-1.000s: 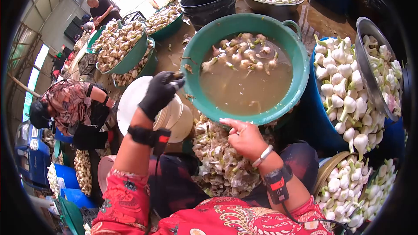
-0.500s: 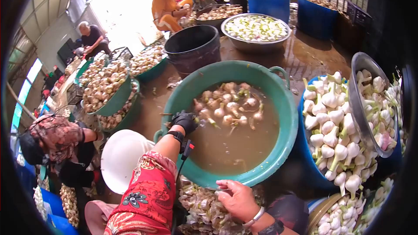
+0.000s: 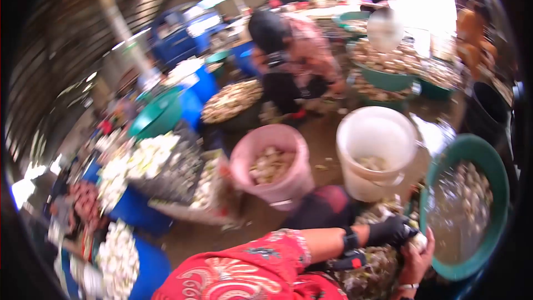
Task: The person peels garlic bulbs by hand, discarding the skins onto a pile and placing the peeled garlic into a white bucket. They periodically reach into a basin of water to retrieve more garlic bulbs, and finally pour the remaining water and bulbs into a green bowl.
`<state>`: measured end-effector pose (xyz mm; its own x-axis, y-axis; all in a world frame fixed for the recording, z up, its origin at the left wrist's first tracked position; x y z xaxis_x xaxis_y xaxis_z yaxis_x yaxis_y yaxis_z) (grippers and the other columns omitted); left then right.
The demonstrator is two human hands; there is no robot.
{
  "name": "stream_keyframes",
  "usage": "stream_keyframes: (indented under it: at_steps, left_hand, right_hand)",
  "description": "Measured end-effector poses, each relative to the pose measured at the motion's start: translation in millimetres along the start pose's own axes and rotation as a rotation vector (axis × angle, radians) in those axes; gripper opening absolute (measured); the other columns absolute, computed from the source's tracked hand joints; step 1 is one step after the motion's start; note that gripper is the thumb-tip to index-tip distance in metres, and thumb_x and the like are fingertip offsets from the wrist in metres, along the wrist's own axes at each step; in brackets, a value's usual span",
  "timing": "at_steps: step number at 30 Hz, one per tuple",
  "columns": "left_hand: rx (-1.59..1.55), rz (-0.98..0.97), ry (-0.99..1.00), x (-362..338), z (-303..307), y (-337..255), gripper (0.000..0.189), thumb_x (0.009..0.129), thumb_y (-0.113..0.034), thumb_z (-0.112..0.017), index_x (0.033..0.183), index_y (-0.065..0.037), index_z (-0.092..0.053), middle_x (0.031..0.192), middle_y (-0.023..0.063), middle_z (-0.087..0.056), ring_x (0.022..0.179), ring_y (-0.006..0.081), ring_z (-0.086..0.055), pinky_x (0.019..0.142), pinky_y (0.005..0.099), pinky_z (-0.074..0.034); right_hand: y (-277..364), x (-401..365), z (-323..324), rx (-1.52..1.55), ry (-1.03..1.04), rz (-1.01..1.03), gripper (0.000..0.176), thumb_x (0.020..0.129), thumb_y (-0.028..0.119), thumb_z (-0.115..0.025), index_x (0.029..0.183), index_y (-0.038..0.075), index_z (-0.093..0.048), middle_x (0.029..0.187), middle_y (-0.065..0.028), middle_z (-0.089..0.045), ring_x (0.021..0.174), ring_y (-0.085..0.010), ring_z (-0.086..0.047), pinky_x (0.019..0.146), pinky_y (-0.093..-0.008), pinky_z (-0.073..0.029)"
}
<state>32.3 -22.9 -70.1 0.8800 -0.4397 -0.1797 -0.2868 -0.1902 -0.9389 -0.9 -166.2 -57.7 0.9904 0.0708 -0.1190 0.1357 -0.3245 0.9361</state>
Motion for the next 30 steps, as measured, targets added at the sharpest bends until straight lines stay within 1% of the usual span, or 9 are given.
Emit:
stream_keyframes:
  at_steps: [5, 6, 12, 20, 22, 24, 27, 29, 30]
  left_hand:
    - [0.177, 0.033, -0.293, -20, 10, -20, 0.03, 0.075, -0.02, -0.07, 0.089, 0.005, -0.062, 0.072, 0.0098, -0.063, 0.067, 0.0162, -0.055, 0.062, 0.0338, -0.045]
    - [0.114, -0.029, -0.289, -19, 10, -19, 0.019, 0.079, -0.016, -0.068, 0.077, -0.001, -0.057, 0.06, 0.0028, -0.051, 0.052, 0.0126, -0.047, 0.047, 0.0316, -0.039]
    - [0.026, -0.071, -0.283, -16, 26, -19, 0.01, 0.072, -0.006, -0.067, 0.071, 0.0, -0.059, 0.06, 0.006, -0.055, 0.052, 0.0148, -0.05, 0.046, 0.034, -0.039]
    - [0.395, -0.154, -0.371, 11, 34, 3, 0.009, 0.071, -0.01, -0.065, 0.069, -0.002, -0.064, 0.059, 0.0121, -0.059, 0.052, 0.0218, -0.055, 0.049, 0.0384, -0.043]
    - [0.477, -0.179, -0.385, 10, 34, 2, 0.009, 0.071, -0.011, -0.065, 0.069, -0.002, -0.064, 0.06, 0.0128, -0.06, 0.053, 0.0229, -0.056, 0.05, 0.0385, -0.043]
    - [0.558, -0.202, -0.399, 10, 33, 1, 0.01, 0.07, -0.012, -0.065, 0.069, -0.002, -0.065, 0.061, 0.0135, -0.061, 0.053, 0.024, -0.057, 0.05, 0.0385, -0.044]
    - [0.68, -0.239, -0.401, 10, 32, 2, 0.011, 0.07, -0.013, -0.065, 0.069, -0.003, -0.065, 0.063, 0.0146, -0.062, 0.054, 0.0256, -0.058, 0.051, 0.0385, -0.045]
    - [0.76, -0.261, -0.393, 9, 32, 2, 0.011, 0.07, -0.014, -0.065, 0.069, -0.003, -0.066, 0.064, 0.0153, -0.062, 0.054, 0.0267, -0.059, 0.051, 0.0386, -0.045]
    - [0.8, -0.271, -0.392, 9, 31, 2, 0.012, 0.07, -0.015, -0.065, 0.069, -0.003, -0.066, 0.064, 0.0156, -0.063, 0.054, 0.0272, -0.059, 0.051, 0.0386, -0.046]
  right_hand:
    - [27, -14, -29, -0.244, 0.054, -0.025, 0.051, 0.086, 0.004, -0.059, 0.133, 0.003, -0.042, 0.112, -0.0131, -0.054, 0.095, -0.0216, -0.056, 0.078, -0.031, -0.051]
    - [22, -12, -31, -0.248, 0.077, -0.024, 0.051, 0.086, 0.004, -0.059, 0.133, 0.003, -0.042, 0.112, -0.0131, -0.054, 0.095, -0.0216, -0.056, 0.078, -0.031, -0.051]
    - [28, -15, -50, -0.03, 0.093, -0.07, 0.049, 0.086, 0.009, -0.06, 0.131, 0.0, -0.043, 0.115, -0.015, -0.054, 0.104, -0.0251, -0.053, 0.088, -0.0355, -0.047]
    - [24, -1, -42, -0.835, 0.246, 0.213, 0.041, 0.091, 0.019, -0.054, 0.125, -0.002, -0.047, 0.118, -0.017, -0.054, 0.106, -0.027, -0.053, 0.092, -0.0362, -0.044]
    - [-1, 12, -12, -0.084, 0.146, -0.162, 0.04, 0.091, 0.023, -0.054, 0.122, -0.002, -0.05, 0.114, -0.0166, -0.055, 0.105, -0.027, -0.053, 0.091, -0.0374, -0.044]
    - [-2, 15, -4, -0.596, 0.232, 0.201, 0.041, 0.092, 0.028, -0.053, 0.121, -0.001, -0.051, 0.112, -0.0149, -0.056, 0.105, -0.0253, -0.052, 0.091, -0.0359, -0.044]
    - [-35, 32, 16, 0.097, 0.212, -0.203, 0.041, 0.091, 0.03, -0.054, 0.119, 0.0, -0.053, 0.113, -0.0147, -0.056, 0.106, -0.0258, -0.052, 0.089, -0.0348, -0.045]
    - [-51, 38, 24, 0.693, 0.841, -0.454, 0.045, 0.087, 0.027, -0.058, 0.123, 0.001, -0.051, 0.116, -0.0158, -0.055, 0.106, -0.0262, -0.052, 0.09, -0.0361, -0.044]
    - [-36, 19, 10, 0.694, 0.841, -0.453, 0.045, 0.087, 0.027, -0.058, 0.123, 0.001, -0.051, 0.116, -0.0158, -0.055, 0.106, -0.0262, -0.052, 0.09, -0.0361, -0.044]
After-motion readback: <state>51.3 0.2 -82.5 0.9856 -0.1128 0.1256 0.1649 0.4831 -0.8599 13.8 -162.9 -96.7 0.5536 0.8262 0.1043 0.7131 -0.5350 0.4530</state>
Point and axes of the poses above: each hand's wrist, its own x-axis towards the middle knuckle, its own z-axis out of the back of the hand, y = z × x, the point moved 4 cm from there along x, towards the middle knuckle
